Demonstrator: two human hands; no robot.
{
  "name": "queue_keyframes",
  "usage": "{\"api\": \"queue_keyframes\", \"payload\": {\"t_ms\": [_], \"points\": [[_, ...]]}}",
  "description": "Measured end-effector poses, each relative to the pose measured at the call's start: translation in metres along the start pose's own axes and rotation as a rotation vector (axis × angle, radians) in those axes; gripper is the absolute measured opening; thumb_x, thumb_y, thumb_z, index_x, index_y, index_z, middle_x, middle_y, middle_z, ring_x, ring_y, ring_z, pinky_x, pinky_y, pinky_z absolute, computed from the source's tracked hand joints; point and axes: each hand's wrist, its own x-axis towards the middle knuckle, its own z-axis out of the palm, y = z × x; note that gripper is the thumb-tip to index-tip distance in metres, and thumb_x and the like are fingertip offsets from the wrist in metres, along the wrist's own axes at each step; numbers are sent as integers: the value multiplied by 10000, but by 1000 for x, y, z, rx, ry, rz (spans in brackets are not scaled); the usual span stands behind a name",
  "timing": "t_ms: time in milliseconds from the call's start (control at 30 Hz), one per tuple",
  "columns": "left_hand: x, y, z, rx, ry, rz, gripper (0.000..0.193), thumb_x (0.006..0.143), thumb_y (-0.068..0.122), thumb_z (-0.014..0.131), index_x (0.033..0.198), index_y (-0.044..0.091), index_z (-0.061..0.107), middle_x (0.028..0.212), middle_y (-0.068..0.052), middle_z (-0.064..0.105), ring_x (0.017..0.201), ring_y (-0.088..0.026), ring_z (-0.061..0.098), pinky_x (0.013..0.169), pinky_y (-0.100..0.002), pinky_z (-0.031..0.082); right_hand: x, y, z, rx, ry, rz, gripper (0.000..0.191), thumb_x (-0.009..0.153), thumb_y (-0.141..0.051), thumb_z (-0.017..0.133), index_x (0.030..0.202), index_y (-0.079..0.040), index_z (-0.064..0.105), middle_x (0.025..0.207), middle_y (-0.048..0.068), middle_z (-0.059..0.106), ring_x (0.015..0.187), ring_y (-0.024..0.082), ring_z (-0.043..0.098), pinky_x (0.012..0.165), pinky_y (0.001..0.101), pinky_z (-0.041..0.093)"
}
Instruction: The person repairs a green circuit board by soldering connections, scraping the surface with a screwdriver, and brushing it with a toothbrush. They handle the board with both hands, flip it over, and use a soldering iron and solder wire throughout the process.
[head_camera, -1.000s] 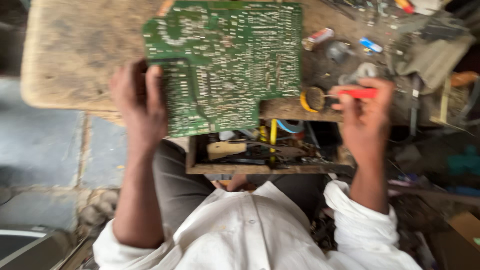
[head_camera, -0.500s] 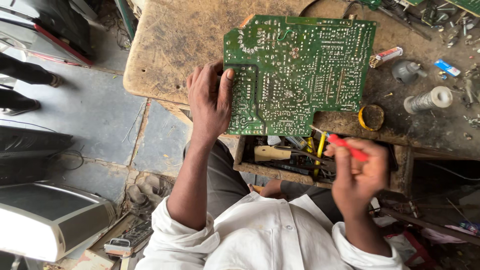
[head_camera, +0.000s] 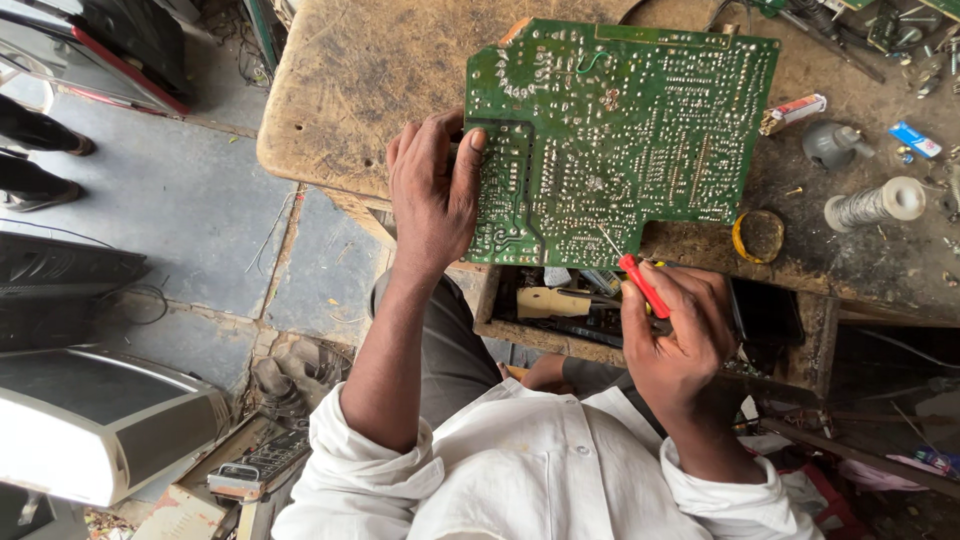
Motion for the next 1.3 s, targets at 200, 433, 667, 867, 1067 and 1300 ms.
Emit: {"api": "queue_keyframes", "payload": {"t_ms": [200,433,667,867,1067,1300], "points": [[0,-1,0,-4,9,23,275,1123,281,579,1231,42,662,986,-63,650,933,-228,567,974,-381,406,-2,1,8,-15,-12,-10,305,901,78,802,1178,31,682,1071,136,719,969,304,668,837,393,553],[0,-3,0,-3,1,3,286,1116,289,582,1226,41,672,943,-64,633,899,-226,553,962,-384,411,-5,3,12,-15,-21,15,298,914,58,804,1188,21,692,1061,120,727,954,284,663,819,375,541],[-2,-2,0,-4,11,-3,284,1123,299,577,1220,48,670,964,-64,638,918,-224,562,984,-381,414,-4,6,16,-8,-19,11,273,919,37,803,1173,18,706,1036,109,729,916,270,640,808,377,522],[-3,-2,0,-21,2,-4,292,1127,302,567,1232,49,668,971,-59,644,921,-218,563,986,-381,412,-7,6,13,17,-44,45,244,924,38,785,1154,13,707,994,111,714,900,272,633,786,378,518],[-2,-3,2,-14,12,3,299,1127,308,569,1236,47,668,994,-50,666,921,-207,571,989,-383,410,-8,9,16,30,-30,45,236,941,40,773,1165,8,704,999,109,713,905,263,637,792,375,519],[-3,-4,2,-3,0,-2,287,1128,299,568,1232,52,672,972,-56,646,909,-212,554,974,-380,411,-10,11,17,19,-12,74,217,945,56,771,1149,9,713,918,91,689,853,246,623,751,363,502]]}}
